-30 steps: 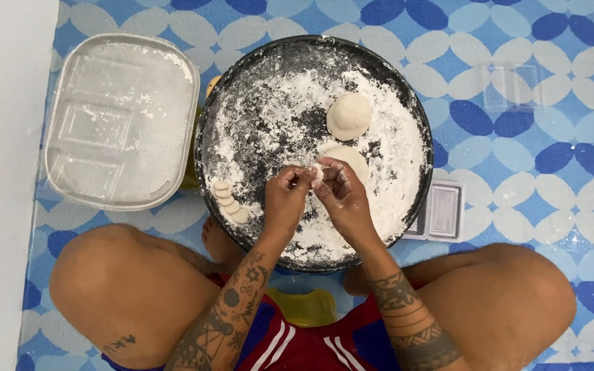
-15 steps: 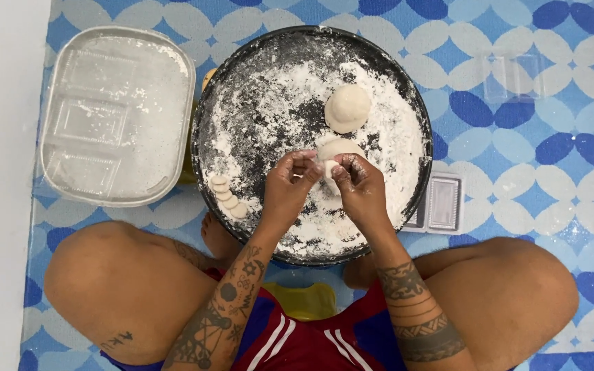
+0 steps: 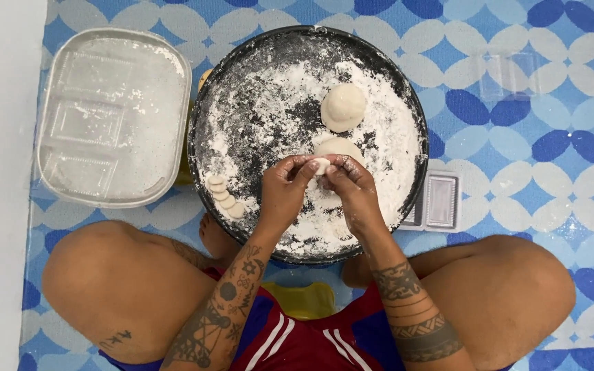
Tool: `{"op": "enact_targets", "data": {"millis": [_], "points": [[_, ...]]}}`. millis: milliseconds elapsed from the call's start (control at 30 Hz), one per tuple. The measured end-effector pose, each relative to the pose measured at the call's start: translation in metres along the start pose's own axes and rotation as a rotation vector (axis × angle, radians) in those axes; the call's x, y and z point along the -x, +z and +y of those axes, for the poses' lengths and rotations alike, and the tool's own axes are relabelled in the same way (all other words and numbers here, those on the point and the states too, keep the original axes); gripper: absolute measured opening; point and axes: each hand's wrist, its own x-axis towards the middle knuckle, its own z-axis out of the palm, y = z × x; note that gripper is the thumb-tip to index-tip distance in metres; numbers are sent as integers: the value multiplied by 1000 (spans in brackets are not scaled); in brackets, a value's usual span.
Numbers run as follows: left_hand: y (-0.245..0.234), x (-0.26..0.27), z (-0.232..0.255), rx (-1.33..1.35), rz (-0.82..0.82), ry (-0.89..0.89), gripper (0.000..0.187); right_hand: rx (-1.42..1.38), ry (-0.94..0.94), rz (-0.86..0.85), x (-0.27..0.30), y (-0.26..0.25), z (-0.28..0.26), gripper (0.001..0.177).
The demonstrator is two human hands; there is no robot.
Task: Rolling small pieces of dough into balls using hands on a floured surface
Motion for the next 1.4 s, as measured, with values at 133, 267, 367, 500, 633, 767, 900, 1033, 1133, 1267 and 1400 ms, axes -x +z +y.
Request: {"op": "enact_targets", "data": {"millis": [133, 267, 367, 500, 633, 767, 900, 1033, 1133, 1267, 1400], "points": [[-4, -1, 3, -29, -23, -9, 28, -71, -102, -87, -5, -4, 0, 65], [0, 3, 7, 16, -35, -4, 29, -93, -166, -54, -5, -4, 2, 64], [0, 6, 2, -33, -39, 1, 27, -117, -161, -69, -6, -4, 5, 58], [-2, 3, -10, 63, -47, -21, 18, -270, 119, -79, -8, -4, -4, 51], [-1, 4, 1, 126, -38, -43, 20, -339, 156, -119, -11, -3, -1, 43], [-4, 4, -2, 48, -25, -33, 24, -19, -80, -52, -11, 0, 11, 27], [-5, 9, -8, 56, -83, -3, 19, 23, -21, 13, -6, 7, -2, 28], [-4, 9, -10, 87, -92, -24, 19, -163, 119, 22, -6, 4, 6, 26], [-7, 7, -20, 69, -72, -37, 24, 11, 51, -14, -1, 10, -2, 27], [-10, 12, -2, 42, -67, -66, 30, 176, -189, -95, -5, 7, 9, 30], [-8, 11, 3, -27, -74, -71, 37, 222, -215, -70, -6, 3, 4, 35]]}}
